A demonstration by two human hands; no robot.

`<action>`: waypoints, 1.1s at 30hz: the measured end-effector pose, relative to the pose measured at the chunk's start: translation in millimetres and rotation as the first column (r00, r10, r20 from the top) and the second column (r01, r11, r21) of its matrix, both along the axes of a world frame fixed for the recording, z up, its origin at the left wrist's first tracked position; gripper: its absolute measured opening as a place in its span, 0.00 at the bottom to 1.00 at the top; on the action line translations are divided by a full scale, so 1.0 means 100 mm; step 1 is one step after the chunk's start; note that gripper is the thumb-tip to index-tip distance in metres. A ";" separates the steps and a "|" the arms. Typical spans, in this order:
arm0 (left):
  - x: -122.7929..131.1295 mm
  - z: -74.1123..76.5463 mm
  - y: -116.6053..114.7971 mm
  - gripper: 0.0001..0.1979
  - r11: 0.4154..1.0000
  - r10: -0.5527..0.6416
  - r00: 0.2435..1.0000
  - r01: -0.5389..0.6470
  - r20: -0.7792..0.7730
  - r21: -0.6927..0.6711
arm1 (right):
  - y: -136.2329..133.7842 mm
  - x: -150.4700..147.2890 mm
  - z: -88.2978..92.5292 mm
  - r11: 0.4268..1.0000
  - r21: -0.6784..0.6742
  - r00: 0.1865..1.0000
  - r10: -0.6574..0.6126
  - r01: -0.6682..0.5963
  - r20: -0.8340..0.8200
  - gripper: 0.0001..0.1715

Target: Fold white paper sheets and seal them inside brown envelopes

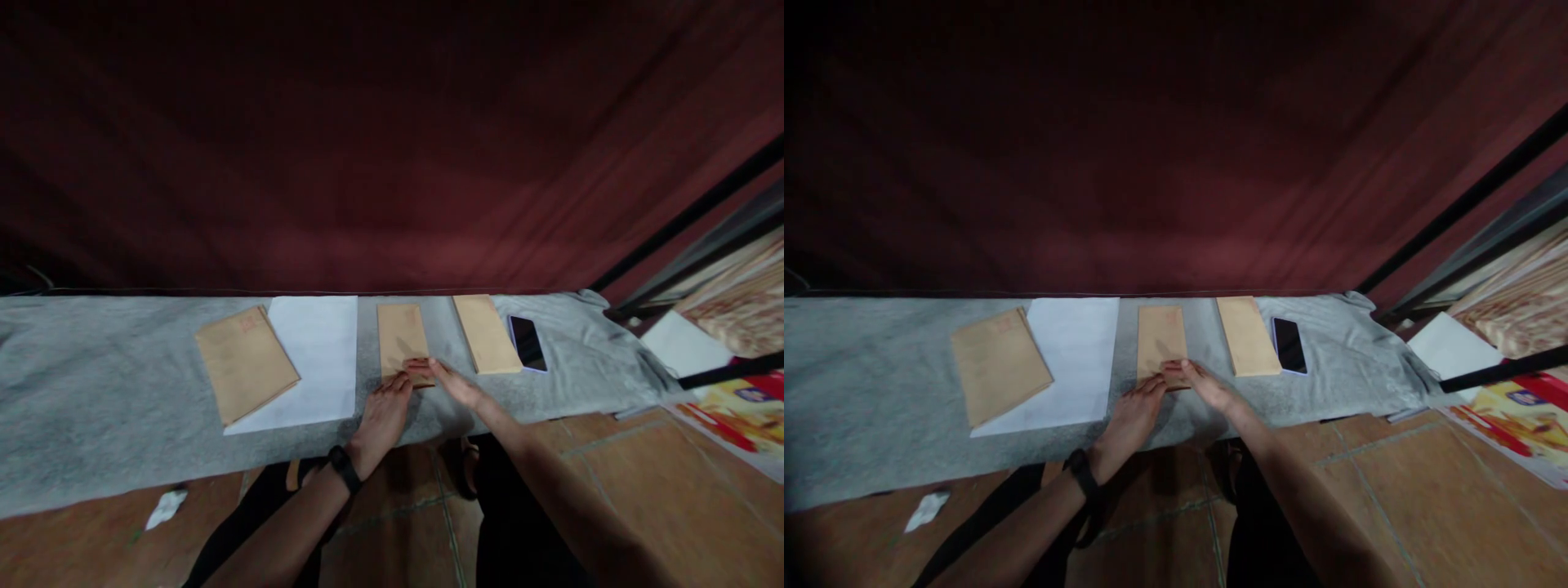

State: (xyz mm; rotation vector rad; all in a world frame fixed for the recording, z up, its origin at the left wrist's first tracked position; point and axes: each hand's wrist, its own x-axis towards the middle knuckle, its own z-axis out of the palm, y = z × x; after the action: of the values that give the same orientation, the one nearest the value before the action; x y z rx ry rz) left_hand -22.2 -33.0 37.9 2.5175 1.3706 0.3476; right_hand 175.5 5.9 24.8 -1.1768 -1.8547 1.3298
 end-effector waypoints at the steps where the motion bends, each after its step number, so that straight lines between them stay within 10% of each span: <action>1: -0.01 0.00 0.01 0.17 1.000 0.007 1.000 -0.007 0.006 -0.005 | -0.07 0.02 0.00 1.000 -0.005 0.999 -0.025 0.025 -0.020 0.44; 13: -0.04 -0.03 0.05 0.10 0.996 0.087 0.995 -0.088 0.045 0.026 | -0.21 0.00 -0.36 0.881 0.436 0.966 -0.244 0.185 0.082 0.08; 22: 0.03 -0.01 0.04 0.14 0.991 0.091 0.995 -0.087 -0.035 0.105 | -0.35 -0.10 -0.21 0.856 0.512 0.830 -0.340 0.078 0.442 0.17; 33: 0.06 -0.23 -0.25 0.23 0.977 0.040 0.985 -0.004 -0.165 0.212 | -0.75 -0.15 -0.18 0.851 0.518 0.830 -0.225 -0.087 0.509 0.28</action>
State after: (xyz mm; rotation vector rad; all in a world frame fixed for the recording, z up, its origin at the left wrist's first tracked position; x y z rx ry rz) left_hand -16.7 -58.0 15.4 2.7620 1.4970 0.3054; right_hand 160.3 -69.0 6.6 -1.3891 -2.3383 0.3661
